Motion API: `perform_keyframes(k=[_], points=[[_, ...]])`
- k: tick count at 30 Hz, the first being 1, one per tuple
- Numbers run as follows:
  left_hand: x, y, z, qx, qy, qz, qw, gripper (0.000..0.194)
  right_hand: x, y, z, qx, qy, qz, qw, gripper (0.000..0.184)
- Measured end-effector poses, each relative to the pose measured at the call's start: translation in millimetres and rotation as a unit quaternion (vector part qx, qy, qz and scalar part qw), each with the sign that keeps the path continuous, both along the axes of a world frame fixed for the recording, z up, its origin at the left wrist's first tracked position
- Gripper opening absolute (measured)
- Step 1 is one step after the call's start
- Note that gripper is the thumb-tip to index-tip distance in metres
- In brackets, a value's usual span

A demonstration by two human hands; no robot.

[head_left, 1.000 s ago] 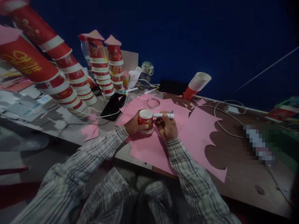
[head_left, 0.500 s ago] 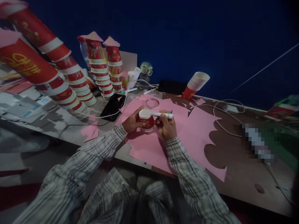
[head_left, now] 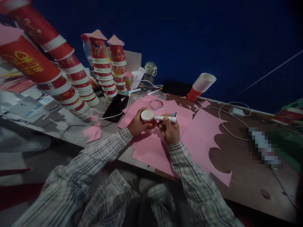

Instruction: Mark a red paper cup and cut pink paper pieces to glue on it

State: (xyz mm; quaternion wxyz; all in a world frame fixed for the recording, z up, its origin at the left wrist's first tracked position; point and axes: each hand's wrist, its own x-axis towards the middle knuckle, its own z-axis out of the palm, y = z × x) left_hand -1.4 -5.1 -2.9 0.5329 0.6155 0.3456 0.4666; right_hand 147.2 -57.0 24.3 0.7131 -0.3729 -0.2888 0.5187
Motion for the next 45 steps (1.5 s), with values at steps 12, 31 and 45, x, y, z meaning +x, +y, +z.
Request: perform_keyframes(k=[12, 31, 45], points=[[0, -7, -1.1, 0.023, 0.012, -0.070, 0.997, 0.066, 5, 5, -4.5, -0.018, -0.046, -0.046, 0.998, 0.038], [0, -3, -2.5, 0.030, -0.004, -0.037, 0.999, 0.080, 6, 3, -6.8, 0.005, -0.085, -0.030, 0.996, 0.040], [3, -10, -0.3, -0.045, -0.031, -0.069, 0.996, 0.080, 8, 4, -11.1, 0.028, -0.145, -0.059, 0.987, 0.038]])
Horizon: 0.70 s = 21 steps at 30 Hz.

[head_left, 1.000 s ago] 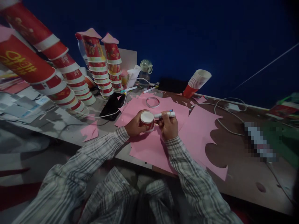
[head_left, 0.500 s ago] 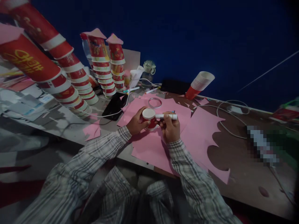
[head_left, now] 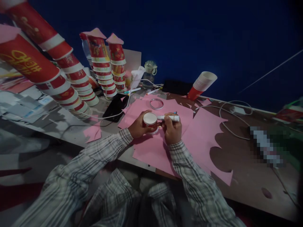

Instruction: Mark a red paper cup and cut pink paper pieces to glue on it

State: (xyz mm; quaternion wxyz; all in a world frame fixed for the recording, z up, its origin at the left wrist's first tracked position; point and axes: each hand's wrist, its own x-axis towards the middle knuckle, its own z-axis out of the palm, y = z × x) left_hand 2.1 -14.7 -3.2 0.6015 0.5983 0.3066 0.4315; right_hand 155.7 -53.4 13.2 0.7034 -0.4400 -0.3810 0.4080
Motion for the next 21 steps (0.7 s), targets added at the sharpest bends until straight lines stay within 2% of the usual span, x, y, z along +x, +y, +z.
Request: perform_keyframes(k=[2, 5, 10, 15, 21], points=[[0, -1, 1.6, -0.020, 0.005, -0.009, 1.000, 0.088, 2, 2, -1.4, -0.008, 0.012, 0.011, 1.000, 0.039], [1, 0, 4.5, -0.014, -0.001, 0.014, 1.000, 0.092, 3, 4, -3.6, -0.004, 0.007, 0.007, 1.000, 0.038], [0, 2, 1.3, 0.010, -0.024, 0.003, 1.000, 0.078, 0, -1, -2.5, 0.017, -0.027, 0.003, 0.999, 0.034], [-4, 5, -3.4, 0.068, 0.030, 0.076, 0.994, 0.080, -4, -7, 1.5, 0.030, -0.070, 0.008, 0.997, 0.029], [-2, 4, 1.8, 0.049, 0.047, 0.048, 0.997, 0.078, -3, -6, -0.4, 0.025, -0.083, -0.025, 0.996, 0.030]])
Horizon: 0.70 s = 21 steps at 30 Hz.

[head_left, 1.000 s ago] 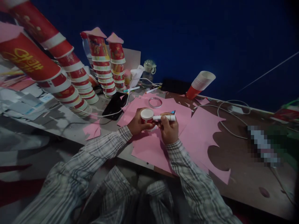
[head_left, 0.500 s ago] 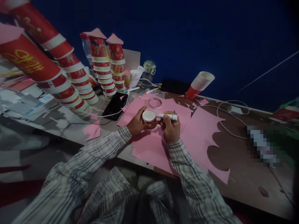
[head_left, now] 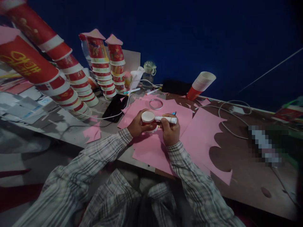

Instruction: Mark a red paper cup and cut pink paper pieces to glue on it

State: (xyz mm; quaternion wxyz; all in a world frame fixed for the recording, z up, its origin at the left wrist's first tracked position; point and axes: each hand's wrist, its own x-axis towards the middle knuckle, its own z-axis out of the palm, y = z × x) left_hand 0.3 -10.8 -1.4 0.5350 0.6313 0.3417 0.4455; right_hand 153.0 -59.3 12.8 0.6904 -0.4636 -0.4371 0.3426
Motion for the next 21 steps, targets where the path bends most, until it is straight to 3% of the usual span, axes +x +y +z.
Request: perform_keyframes(k=[10, 15, 18, 21], points=[[-3, 2, -2.4, -0.011, -0.005, -0.033, 0.999, 0.094, 6, 8, 0.2, -0.036, 0.072, 0.017, 0.997, 0.036], [-6, 8, -4.8, -0.001, -0.012, -0.038, 0.999, 0.082, 5, 7, -0.4, -0.015, 0.068, 0.020, 0.997, 0.034], [-8, 12, -7.1, 0.001, -0.002, -0.015, 1.000, 0.085, 3, 5, 1.6, -0.010, 0.068, 0.025, 0.997, 0.035], [-11, 16, -9.9, -0.027, -0.036, -0.046, 0.998, 0.087, 1, 3, 3.5, -0.004, 0.069, 0.029, 0.997, 0.035]])
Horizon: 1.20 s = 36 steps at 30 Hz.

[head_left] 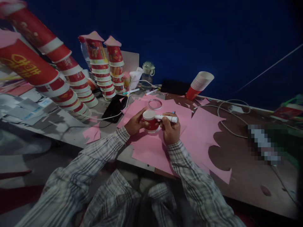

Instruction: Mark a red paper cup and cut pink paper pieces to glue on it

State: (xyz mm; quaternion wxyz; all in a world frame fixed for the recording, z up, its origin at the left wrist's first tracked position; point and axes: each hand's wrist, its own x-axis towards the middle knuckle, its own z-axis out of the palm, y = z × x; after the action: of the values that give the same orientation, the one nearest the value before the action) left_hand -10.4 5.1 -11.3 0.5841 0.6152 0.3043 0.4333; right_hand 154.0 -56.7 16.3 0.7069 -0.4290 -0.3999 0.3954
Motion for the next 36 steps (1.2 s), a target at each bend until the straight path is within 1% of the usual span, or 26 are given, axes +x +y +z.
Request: perform_keyframes(k=[3, 5, 7, 9, 14, 18, 20, 22, 25, 27, 30, 32, 36], points=[[0, 0, -0.7, -0.001, -0.020, -0.014, 1.000, 0.084, -2, -3, 1.1, 0.011, -0.013, 0.007, 1.000, 0.031], [2, -3, 0.5, 0.000, -0.025, -0.025, 0.999, 0.083, -4, -6, 2.1, 0.022, -0.043, 0.005, 0.999, 0.028], [5, -5, 2.3, -0.004, -0.036, -0.034, 0.999, 0.082, -5, -8, 3.4, 0.032, -0.077, -0.009, 0.996, 0.026], [7, -6, 3.8, -0.008, -0.050, -0.036, 0.998, 0.080, -5, -8, 4.5, 0.032, -0.089, -0.031, 0.995, 0.027], [8, -6, 4.2, -0.001, -0.054, -0.049, 0.997, 0.080, 0, 0, 2.8, 0.004, -0.041, -0.043, 0.998, 0.032], [4, -7, 2.6, 0.011, -0.017, -0.076, 0.997, 0.085, 5, 8, -2.5, -0.026, 0.005, -0.022, 0.999, 0.036], [2, -7, 1.4, 0.024, 0.008, -0.057, 0.998, 0.087, 4, 9, -4.7, -0.028, 0.017, -0.012, 0.999, 0.036], [1, -8, 0.2, 0.034, 0.030, -0.023, 0.999, 0.089, 3, 8, -6.0, -0.020, 0.019, -0.011, 1.000, 0.035], [4, -10, -0.6, 0.024, 0.054, 0.025, 0.998, 0.101, 0, 3, -6.6, -0.009, 0.013, -0.008, 1.000, 0.033], [6, -10, -0.3, 0.009, 0.047, 0.043, 0.998, 0.105, -2, 1, -6.8, -0.004, 0.005, -0.001, 1.000, 0.032], [7, -8, 1.2, -0.010, 0.011, 0.046, 0.999, 0.101, -3, -3, -6.1, 0.001, -0.008, 0.009, 1.000, 0.029], [6, -7, 2.4, -0.008, -0.003, 0.047, 0.999, 0.098, -5, -5, -4.2, 0.008, -0.023, 0.012, 1.000, 0.029], [5, -5, 5.4, 0.021, -0.014, 0.025, 0.999, 0.078, -8, -9, 1.5, 0.026, -0.068, -0.015, 0.997, 0.029]])
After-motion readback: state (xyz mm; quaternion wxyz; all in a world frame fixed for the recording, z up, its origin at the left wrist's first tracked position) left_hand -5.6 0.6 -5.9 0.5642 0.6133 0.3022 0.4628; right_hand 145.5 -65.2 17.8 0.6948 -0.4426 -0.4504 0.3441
